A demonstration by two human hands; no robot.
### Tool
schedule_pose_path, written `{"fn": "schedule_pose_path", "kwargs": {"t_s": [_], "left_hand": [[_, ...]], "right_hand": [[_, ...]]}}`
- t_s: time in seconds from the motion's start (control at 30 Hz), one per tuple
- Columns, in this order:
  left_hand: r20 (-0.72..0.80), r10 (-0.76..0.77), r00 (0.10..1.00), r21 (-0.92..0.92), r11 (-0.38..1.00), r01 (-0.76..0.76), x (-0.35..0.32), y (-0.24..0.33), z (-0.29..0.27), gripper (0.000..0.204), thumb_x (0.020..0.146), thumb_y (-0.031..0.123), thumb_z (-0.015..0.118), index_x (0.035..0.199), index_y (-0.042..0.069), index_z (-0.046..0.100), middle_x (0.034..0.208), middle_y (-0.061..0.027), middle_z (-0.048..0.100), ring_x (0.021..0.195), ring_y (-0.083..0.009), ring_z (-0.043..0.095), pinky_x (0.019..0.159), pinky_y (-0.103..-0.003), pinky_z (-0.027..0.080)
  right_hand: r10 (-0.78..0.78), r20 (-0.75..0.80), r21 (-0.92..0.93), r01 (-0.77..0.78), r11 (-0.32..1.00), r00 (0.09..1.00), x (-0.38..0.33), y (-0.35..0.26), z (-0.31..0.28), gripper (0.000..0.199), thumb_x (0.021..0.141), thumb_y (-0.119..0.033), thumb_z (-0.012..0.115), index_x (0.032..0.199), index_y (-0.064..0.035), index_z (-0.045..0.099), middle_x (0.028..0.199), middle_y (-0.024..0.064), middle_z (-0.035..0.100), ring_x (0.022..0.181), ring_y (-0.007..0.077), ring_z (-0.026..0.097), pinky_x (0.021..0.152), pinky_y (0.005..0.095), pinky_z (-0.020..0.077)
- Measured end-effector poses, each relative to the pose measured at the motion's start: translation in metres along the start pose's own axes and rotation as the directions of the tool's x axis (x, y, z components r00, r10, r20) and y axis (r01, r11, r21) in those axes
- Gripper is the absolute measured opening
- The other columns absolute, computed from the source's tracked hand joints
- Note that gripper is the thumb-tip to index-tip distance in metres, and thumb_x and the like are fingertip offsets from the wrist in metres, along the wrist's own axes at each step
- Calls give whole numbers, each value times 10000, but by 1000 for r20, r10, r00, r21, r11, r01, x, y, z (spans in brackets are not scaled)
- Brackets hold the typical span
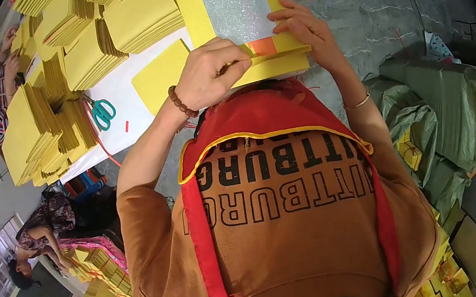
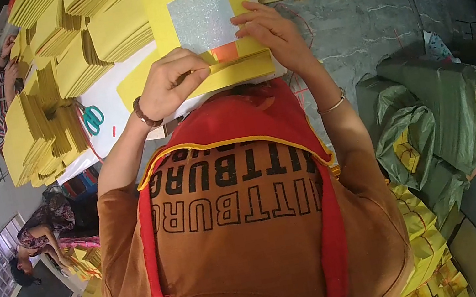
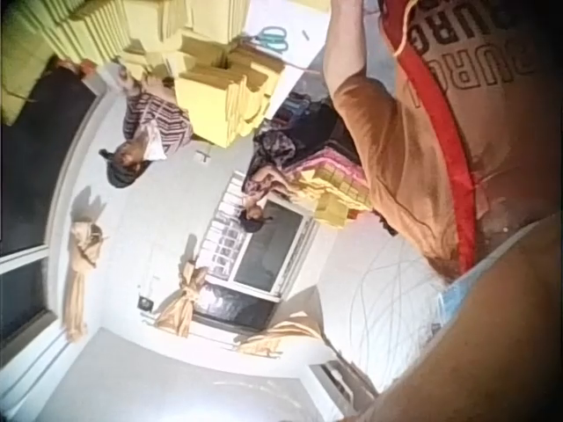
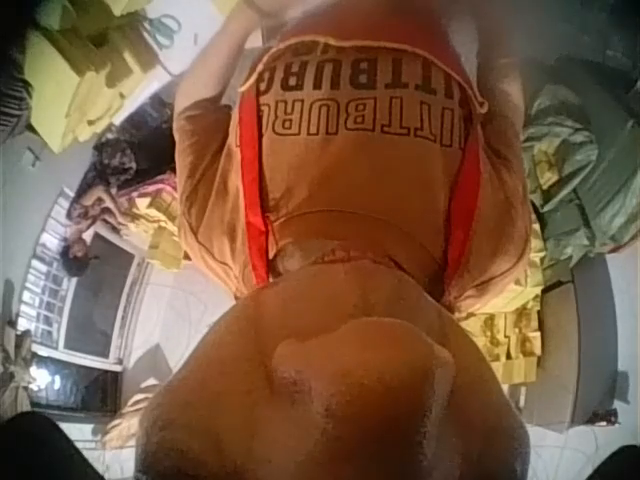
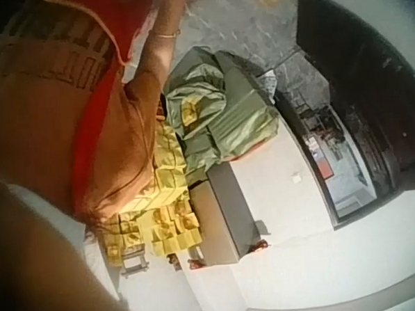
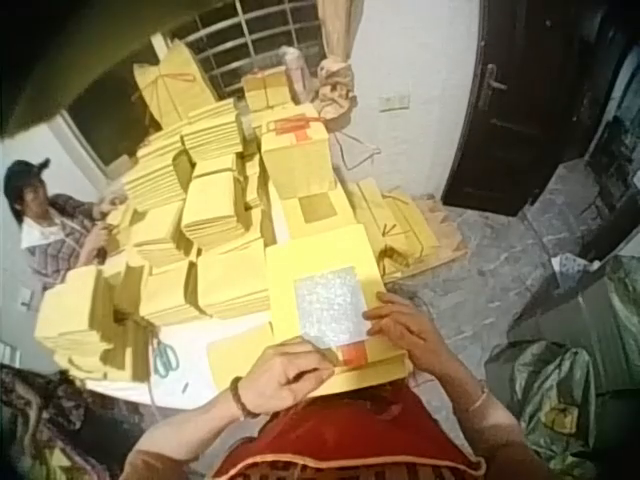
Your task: Fold and stack yellow paper sheets with foil insets.
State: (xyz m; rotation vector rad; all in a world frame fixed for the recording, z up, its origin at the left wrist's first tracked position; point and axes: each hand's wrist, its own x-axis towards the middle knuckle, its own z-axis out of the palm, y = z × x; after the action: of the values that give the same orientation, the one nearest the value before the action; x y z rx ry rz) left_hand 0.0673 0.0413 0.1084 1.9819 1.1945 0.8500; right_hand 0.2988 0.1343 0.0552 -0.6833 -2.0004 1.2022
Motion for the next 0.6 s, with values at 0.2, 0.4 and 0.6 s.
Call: {"fn": "schedule_pose_path", "kwargs": {"t_s": [0.2, 0.4, 0.6], "left_hand": [[67, -75, 995, -6, 997, 75, 6, 5, -5, 86, 799, 77, 573, 795, -5, 599, 708, -87, 562, 663, -202, 533, 595, -296, 427], [107, -214, 971, -126, 966, 226, 9, 1, -8, 81, 787, 49, 552, 805, -15, 598, 705, -34, 561, 631, -106, 493, 575, -250, 405], [190, -392, 900, -222, 876, 428, 7, -6, -23, 216, 781, 163, 630, 934, 9, 634, 847, -79, 628, 757, -195, 588, 657, -321, 464]], "right_hand": [[16, 0, 1, -16, 1000, 1000, 1, 0, 0, 312, 941, -212, 426, 910, -18, 668, 1146, 71, 608, 1271, 278, 377, 1043, 377, 288], [-75, 18, 91, 73, 993, 997, 0, 5, -6, 313, 933, -235, 431, 978, -27, 659, 1174, 67, 596, 1286, 284, 358, 1050, 393, 279], [-103, 66, -94, 109, 990, 993, -1, 3, -2, 195, 825, -103, 598, 1005, -59, 658, 1161, 39, 603, 1289, 286, 359, 1045, 404, 295]]}}
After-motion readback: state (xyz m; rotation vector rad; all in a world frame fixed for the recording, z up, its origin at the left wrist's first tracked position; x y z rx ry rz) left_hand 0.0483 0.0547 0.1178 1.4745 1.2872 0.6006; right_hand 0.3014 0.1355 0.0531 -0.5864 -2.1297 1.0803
